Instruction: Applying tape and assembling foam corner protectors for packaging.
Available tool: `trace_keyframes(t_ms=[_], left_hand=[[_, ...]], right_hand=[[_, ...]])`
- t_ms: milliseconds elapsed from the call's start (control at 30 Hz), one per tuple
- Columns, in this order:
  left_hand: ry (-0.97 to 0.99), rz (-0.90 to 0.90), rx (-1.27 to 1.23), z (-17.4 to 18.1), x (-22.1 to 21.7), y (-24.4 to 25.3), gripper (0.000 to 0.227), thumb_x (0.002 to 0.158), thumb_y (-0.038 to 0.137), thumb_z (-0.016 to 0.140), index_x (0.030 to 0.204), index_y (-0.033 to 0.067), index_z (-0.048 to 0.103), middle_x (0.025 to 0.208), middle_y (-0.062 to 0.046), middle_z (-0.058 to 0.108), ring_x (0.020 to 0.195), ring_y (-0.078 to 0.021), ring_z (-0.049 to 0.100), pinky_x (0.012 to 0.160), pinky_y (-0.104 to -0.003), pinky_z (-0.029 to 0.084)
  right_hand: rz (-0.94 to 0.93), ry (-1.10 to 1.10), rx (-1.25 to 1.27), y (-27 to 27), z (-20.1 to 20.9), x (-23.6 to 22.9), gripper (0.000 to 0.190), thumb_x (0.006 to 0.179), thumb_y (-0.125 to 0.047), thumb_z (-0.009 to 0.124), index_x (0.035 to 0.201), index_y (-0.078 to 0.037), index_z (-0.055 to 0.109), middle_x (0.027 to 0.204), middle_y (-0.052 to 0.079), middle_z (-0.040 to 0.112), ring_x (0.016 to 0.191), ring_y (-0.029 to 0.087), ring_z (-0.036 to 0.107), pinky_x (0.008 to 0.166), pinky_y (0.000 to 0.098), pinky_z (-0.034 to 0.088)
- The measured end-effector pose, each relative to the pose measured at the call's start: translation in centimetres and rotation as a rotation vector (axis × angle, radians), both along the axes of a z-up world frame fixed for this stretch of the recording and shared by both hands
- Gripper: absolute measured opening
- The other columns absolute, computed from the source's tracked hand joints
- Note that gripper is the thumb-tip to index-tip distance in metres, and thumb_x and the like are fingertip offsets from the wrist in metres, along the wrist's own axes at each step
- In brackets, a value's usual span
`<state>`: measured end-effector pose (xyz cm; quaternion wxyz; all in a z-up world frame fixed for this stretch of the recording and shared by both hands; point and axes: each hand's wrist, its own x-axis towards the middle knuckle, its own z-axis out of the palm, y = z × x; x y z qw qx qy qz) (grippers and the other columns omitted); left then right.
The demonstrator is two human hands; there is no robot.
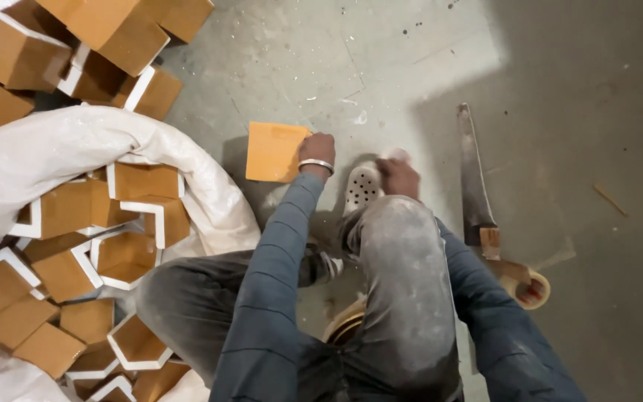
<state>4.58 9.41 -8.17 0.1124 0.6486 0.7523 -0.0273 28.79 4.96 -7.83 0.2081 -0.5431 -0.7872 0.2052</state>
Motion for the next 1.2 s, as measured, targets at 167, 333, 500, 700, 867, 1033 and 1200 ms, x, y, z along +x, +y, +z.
trace_keyframes(t_ms=[167, 333, 500, 700, 867, 1033, 1200], left_hand=[[0.067, -0.007, -0.059, -0.5, 0.7, -0.6, 0.02, 0.092, 0.013, 0.062, 0.09, 0.0112, 0.081, 0.094, -0.015, 0.077, 0.086, -0.0317, 0.077, 0.072, -0.042, 0.063], [0.086, -0.009, -0.028, -2.7, 0.7, -0.3, 0.018, 0.089, 0.014, 0.064, 0.088, 0.0121, 0.082, 0.093, -0.011, 0.078, 0.086, -0.029, 0.077, 0.069, -0.04, 0.063], [0.178, -0.054, -0.033, 2.7, 1.3, -1.5, 0.018, 0.095, 0.018, 0.058, 0.105, 0.013, 0.072, 0.11, -0.013, 0.068, 0.098, -0.0276, 0.067, 0.081, -0.04, 0.053], [0.222, -0.072, -0.069, -18.0, 1.3, -3.5, 0.051, 0.108, 0.031, 0.038, 0.155, 0.0096, 0.04, 0.16, -0.012, 0.038, 0.146, -0.0295, 0.033, 0.122, -0.046, 0.021], [-0.059, 0.012, -0.242, -4.7, 2.0, -4.5, 0.039, 0.105, 0.029, 0.045, 0.138, 0.0101, 0.056, 0.14, -0.014, 0.055, 0.129, -0.0338, 0.051, 0.108, -0.047, 0.038], [-0.326, 0.107, -0.398, 5.0, -0.2, -7.7, 0.031, 0.103, 0.027, 0.052, 0.121, 0.0109, 0.071, 0.119, -0.016, 0.072, 0.111, -0.0379, 0.069, 0.095, -0.049, 0.054], [-0.312, 0.515, 0.398, 11.9, -5.6, -9.5, 0.063, 0.089, 0.035, 0.07, 0.146, 0.0121, 0.055, 0.148, -0.019, 0.056, 0.137, -0.0384, 0.054, 0.112, -0.052, 0.044]], right_hand=[[0.14, -0.446, -0.148, 0.0, -2.7, 5.8, 0.055, 0.091, -0.026, 0.065, 0.143, -0.011, 0.054, 0.094, 0.01, 0.074, 0.084, 0.031, 0.071, 0.085, 0.0528, 0.049], [0.133, -0.584, -0.449, 5.2, 6.2, 0.3, 0.072, 0.09, -0.027, 0.069, 0.156, -0.02, 0.041, 0.107, 0.019, 0.069, 0.099, 0.038, 0.066, 0.086, 0.0503, 0.052], [0.706, 0.253, -0.021, 9.5, 14.9, -11.4, 0.044, 0.087, -0.006, 0.065, 0.13, -0.011, 0.068, 0.129, 0.011, 0.066, 0.121, 0.034, 0.058, 0.104, 0.0426, 0.05], [0.928, 0.051, 0.05, 9.2, 12.3, -16.8, 0.036, 0.087, -0.014, 0.064, 0.122, -0.01, 0.072, 0.126, 0.007, 0.064, 0.119, 0.03, 0.057, 0.107, 0.0394, 0.046], [0.898, 0.017, 0.024, 9.1, 11.6, -16.8, 0.036, 0.086, -0.012, 0.062, 0.118, -0.014, 0.077, 0.124, 0.005, 0.065, 0.119, 0.028, 0.057, 0.109, 0.0389, 0.043], [0.904, -0.027, -0.03, 9.6, 10.7, -17.4, 0.043, 0.08, -0.006, 0.06, 0.118, -0.016, 0.078, 0.125, 0.004, 0.066, 0.12, 0.029, 0.056, 0.108, 0.0384, 0.042], [0.908, -0.078, -0.07, 9.6, 11.2, -17.6, 0.041, 0.088, -0.003, 0.055, 0.119, -0.018, 0.078, 0.126, 0.004, 0.066, 0.12, 0.028, 0.057, 0.11, 0.0406, 0.041]])
